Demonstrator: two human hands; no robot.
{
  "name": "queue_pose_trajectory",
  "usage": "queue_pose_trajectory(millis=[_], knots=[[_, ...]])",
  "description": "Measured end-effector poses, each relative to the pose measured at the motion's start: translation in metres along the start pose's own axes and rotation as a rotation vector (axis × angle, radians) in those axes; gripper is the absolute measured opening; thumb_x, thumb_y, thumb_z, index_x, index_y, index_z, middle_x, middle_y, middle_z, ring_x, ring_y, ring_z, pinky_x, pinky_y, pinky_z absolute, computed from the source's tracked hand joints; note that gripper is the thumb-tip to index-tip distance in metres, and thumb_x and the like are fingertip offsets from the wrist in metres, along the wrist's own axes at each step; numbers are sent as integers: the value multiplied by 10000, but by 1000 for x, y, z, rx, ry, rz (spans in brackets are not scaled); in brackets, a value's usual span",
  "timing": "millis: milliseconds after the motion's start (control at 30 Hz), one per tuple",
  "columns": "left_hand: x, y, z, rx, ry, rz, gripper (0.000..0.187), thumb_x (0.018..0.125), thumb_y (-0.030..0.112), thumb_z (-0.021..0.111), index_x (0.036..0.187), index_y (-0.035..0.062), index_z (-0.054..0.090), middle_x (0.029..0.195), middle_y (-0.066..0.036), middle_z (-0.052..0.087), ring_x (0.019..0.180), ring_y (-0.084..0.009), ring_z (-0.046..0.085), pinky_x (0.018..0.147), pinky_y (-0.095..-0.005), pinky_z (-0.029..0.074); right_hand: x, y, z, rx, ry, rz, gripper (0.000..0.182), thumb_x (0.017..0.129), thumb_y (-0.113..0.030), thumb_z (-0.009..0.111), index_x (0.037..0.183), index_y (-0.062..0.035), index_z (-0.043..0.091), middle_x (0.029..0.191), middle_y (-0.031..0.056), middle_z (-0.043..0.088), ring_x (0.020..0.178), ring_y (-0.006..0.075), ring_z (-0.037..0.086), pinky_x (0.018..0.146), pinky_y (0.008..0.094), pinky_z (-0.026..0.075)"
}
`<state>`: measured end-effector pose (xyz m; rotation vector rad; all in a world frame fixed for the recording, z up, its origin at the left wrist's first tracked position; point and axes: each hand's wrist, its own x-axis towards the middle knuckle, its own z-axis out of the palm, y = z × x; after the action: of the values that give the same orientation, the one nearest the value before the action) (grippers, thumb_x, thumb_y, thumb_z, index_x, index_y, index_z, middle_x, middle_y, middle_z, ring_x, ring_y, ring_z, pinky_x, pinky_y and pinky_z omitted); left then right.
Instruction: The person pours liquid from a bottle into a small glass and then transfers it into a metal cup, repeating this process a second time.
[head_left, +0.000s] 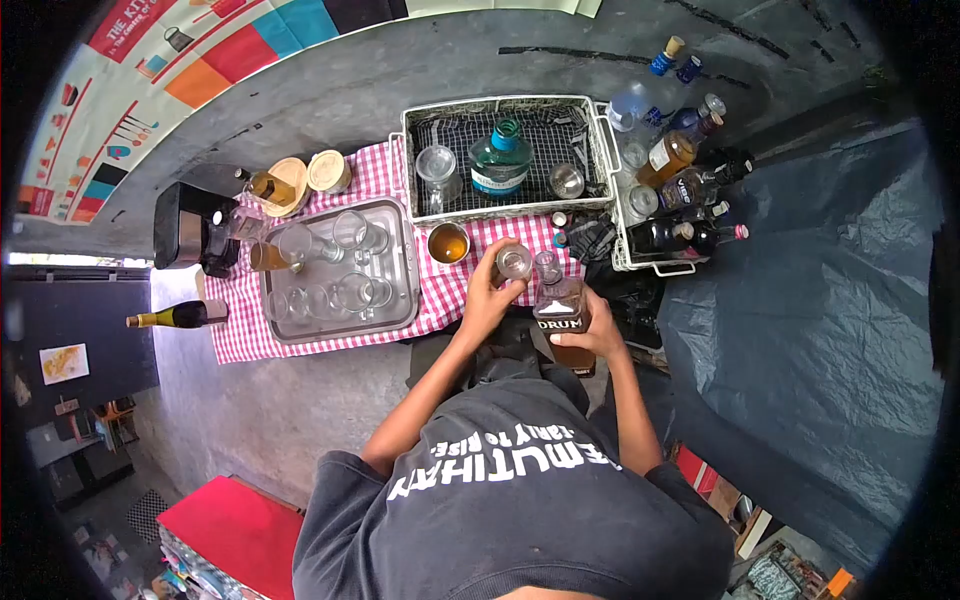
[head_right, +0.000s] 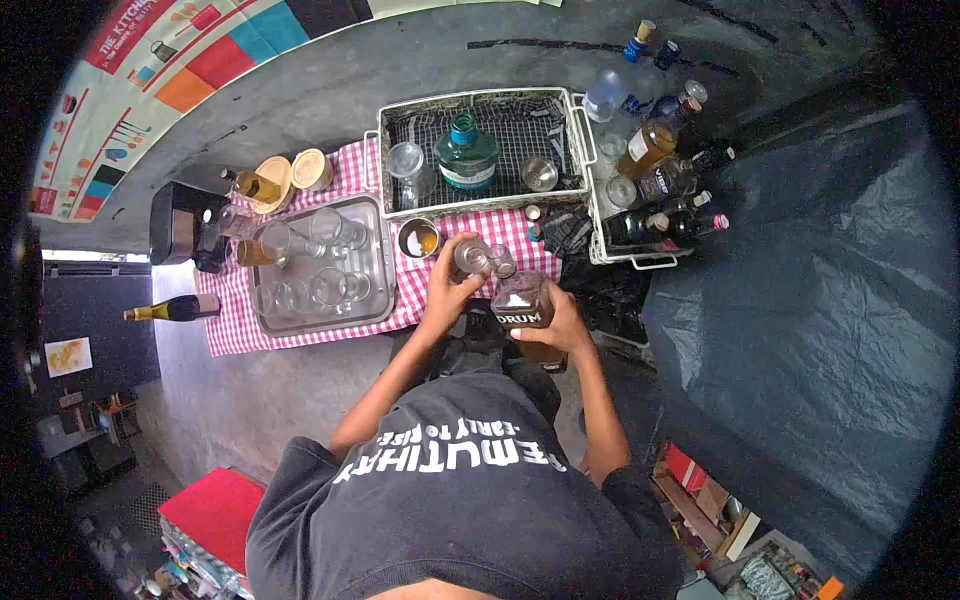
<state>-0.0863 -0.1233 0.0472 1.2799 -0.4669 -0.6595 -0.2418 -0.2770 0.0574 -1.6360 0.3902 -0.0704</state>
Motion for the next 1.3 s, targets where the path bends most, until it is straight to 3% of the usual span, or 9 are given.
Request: queue_pose_trajectory(millis=[33, 67, 133, 400, 500, 567, 1100, 1167, 1300], knots=[[0, 1, 1, -30, -11, -20, 554, 786, -47, 649, 1303, 19, 461, 1149, -53, 546, 1064, -131, 555, 909, -283, 460, 0, 1, -1, -38, -17, 5, 695, 594, -193, 841, 1195, -3, 548, 1044, 75, 655, 957, 151, 619, 902, 318, 473], [-1, 0, 1, -31, -13, -23, 554, 786, -47, 649, 1303, 19, 461, 1149, -53, 546, 1064, -131, 555, 909, -283, 460, 0, 0, -2, -64, -31, 20, 744, 596, -234, 858, 1216, 24, 538, 1053, 127, 671, 968, 215, 646, 899, 358, 486], [-2, -3, 1, -22, -10, 15, 587, 761, -100, 594, 1320, 15, 458, 1189, -75, 554, 1076, -140, 575, 945, -290, 479, -3, 5, -4, -99, -42, 27, 762, 593, -240, 858, 1226, 32, 533, 1059, 134, 671, 967, 217, 648, 895, 355, 488], [-4, -9, -4, 21, -52, 30, 614, 740, -89, 606, 1326, 19, 459, 1248, -91, 519, 1125, -172, 558, 954, -314, 486, -12, -5, -4, -129, -88, 102, 790, 578, -267, 860, 1233, 31, 533, 1057, 143, 675, 955, 226, 654, 891, 347, 485], [-5, -10, -3, 43, -44, 47, 607, 739, -89, 601, 1320, 20, 461, 1269, -96, 498, 1154, -187, 545, 955, -329, 496, -16, -6, -3, -122, -100, 122, 754, 575, -267, 862, 1200, 20, 551, 1041, 136, 680, 936, 220, 657, 882, 347, 485], [-4, -11, -3, 48, -34, 54, 603, 740, -91, 596, 1317, 22, 463, 1278, -96, 487, 1168, -195, 537, 954, -334, 503, -19, 0, -3, -112, -110, 159, 717, 583, -223, 839, 1195, 13, 550, 1040, 88, 676, 971, 155, 634, 903, 320, 474], [-9, -12, -3, 189, -7, 54, 592, 741, -98, 620, 1300, 41, 483, 1221, -110, 517, 1148, -220, 556, 901, -325, 544, -29, 5, -4, -182, -139, 250, 649, 614, -155, 831, 1185, -4, 564, 1036, 63, 675, 937, 135, 633, 867, 301, 487], [-8, -13, -2, 185, -15, 54, 590, 739, -96, 623, 1297, 40, 487, 1217, -111, 518, 1148, -220, 555, 904, -324, 542, -29, 2, -2, -144, -109, 297, 644, 566, -259, 857, 1108, -25, 600, 1011, 114, 688, 931, 222, 656, 863, 365, 483], [-7, -16, -3, 273, -24, 88, 589, 734, -89, 623, 1293, 40, 491, 1215, -112, 517, 1149, -232, 553, 922, -337, 529, -31, 3, -2, -110, -85, 300, 633, 569, -260, 857, 1098, -25, 602, 1005, 110, 689, 927, 221, 656, 858, 362, 484]])
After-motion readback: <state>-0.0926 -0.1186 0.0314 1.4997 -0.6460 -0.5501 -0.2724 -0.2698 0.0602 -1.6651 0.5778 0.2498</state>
